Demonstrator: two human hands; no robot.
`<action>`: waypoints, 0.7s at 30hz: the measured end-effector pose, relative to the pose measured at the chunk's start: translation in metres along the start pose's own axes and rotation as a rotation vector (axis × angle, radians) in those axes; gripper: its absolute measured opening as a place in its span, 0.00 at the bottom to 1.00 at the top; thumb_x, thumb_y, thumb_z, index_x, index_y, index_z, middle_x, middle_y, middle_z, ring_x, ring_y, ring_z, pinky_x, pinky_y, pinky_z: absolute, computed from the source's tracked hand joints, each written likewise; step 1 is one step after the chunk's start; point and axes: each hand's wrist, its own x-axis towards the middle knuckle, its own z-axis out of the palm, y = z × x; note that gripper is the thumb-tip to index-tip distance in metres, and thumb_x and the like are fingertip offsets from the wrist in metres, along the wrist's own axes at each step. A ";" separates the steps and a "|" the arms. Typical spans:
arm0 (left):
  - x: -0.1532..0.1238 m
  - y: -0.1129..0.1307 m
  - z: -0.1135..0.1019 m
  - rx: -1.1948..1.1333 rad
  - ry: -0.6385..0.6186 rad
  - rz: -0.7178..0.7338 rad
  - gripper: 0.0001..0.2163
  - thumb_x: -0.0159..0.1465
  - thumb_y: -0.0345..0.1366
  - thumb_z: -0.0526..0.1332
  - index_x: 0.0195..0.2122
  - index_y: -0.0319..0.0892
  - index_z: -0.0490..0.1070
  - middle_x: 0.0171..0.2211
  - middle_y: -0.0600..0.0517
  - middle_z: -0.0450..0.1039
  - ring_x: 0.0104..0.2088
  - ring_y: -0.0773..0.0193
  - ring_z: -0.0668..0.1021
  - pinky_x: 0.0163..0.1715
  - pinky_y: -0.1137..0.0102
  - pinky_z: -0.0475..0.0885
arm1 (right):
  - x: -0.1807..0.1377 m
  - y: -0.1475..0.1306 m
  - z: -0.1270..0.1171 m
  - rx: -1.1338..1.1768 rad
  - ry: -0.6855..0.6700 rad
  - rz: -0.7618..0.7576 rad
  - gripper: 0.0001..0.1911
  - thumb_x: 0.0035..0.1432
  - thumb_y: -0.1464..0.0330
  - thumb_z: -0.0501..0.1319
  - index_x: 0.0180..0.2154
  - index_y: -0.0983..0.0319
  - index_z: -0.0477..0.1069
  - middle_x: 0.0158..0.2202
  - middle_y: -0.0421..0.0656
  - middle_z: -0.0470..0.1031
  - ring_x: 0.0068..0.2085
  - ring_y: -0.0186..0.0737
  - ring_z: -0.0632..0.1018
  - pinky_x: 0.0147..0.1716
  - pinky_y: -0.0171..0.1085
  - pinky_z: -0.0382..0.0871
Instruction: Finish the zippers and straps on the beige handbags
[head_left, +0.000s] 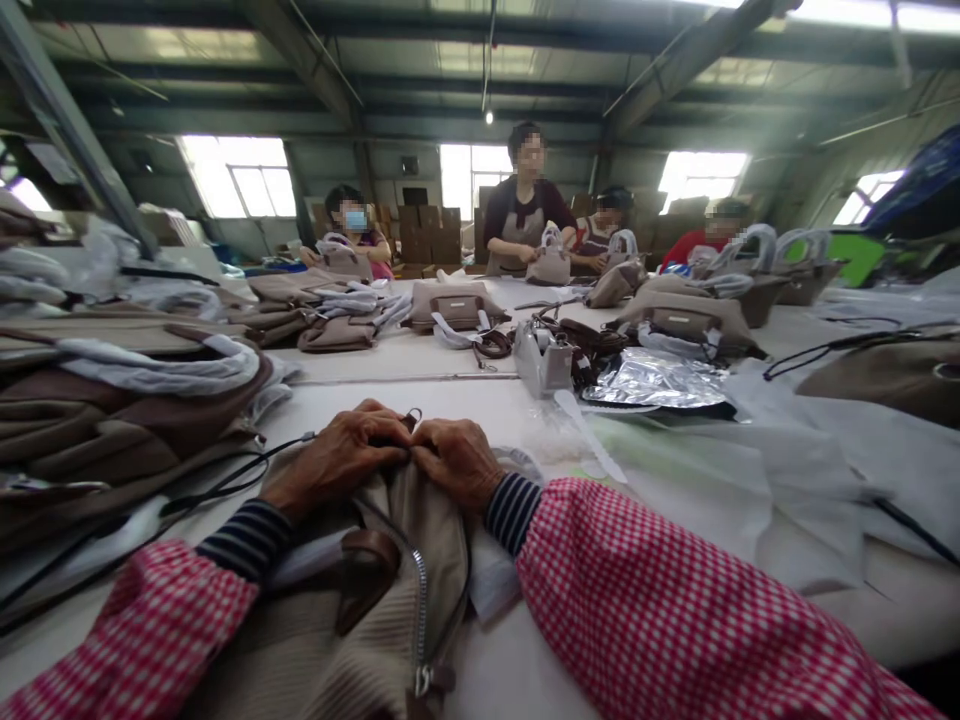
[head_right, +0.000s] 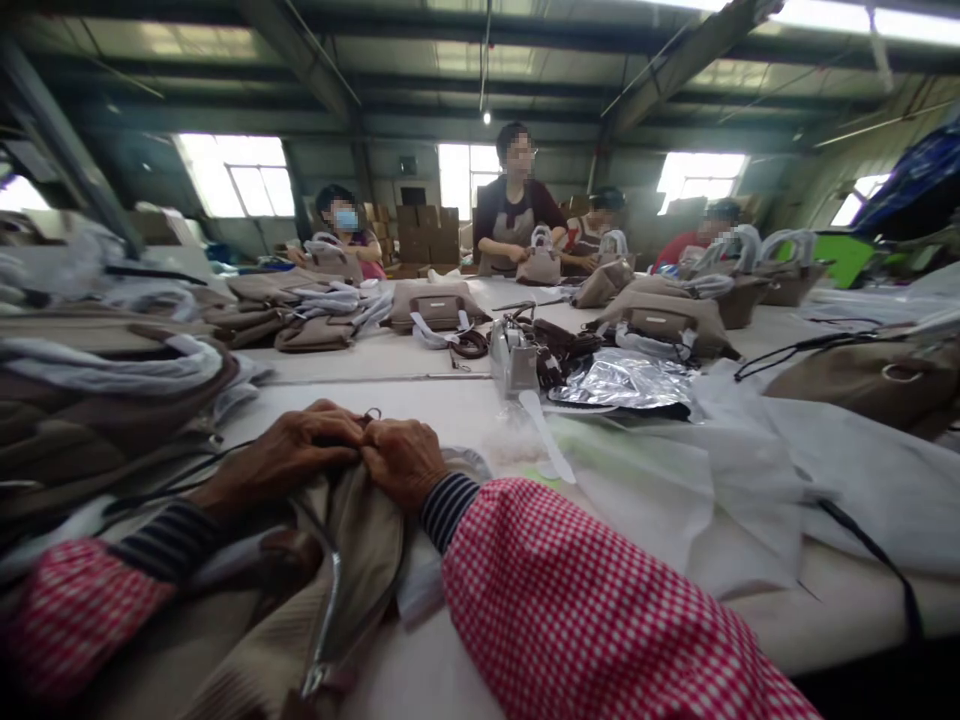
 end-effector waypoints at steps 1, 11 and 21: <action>0.000 -0.001 0.001 0.000 0.012 0.006 0.09 0.62 0.44 0.65 0.35 0.48 0.83 0.46 0.50 0.80 0.53 0.52 0.75 0.58 0.59 0.69 | 0.000 -0.001 -0.001 0.026 -0.009 -0.003 0.08 0.65 0.72 0.62 0.43 0.61 0.79 0.44 0.45 0.85 0.45 0.42 0.82 0.45 0.36 0.69; -0.007 0.010 0.006 0.159 0.093 0.049 0.09 0.62 0.40 0.58 0.31 0.43 0.76 0.42 0.46 0.76 0.47 0.53 0.76 0.51 0.58 0.70 | -0.019 0.043 -0.123 0.019 0.091 -0.022 0.11 0.58 0.75 0.63 0.42 0.64 0.80 0.38 0.43 0.83 0.37 0.38 0.78 0.39 0.36 0.69; -0.006 0.007 0.005 0.165 0.105 0.033 0.10 0.63 0.41 0.58 0.34 0.43 0.76 0.41 0.47 0.75 0.47 0.52 0.77 0.51 0.59 0.70 | -0.052 0.070 -0.103 -0.489 -0.126 0.167 0.06 0.64 0.72 0.64 0.35 0.63 0.80 0.37 0.44 0.79 0.39 0.38 0.77 0.40 0.35 0.62</action>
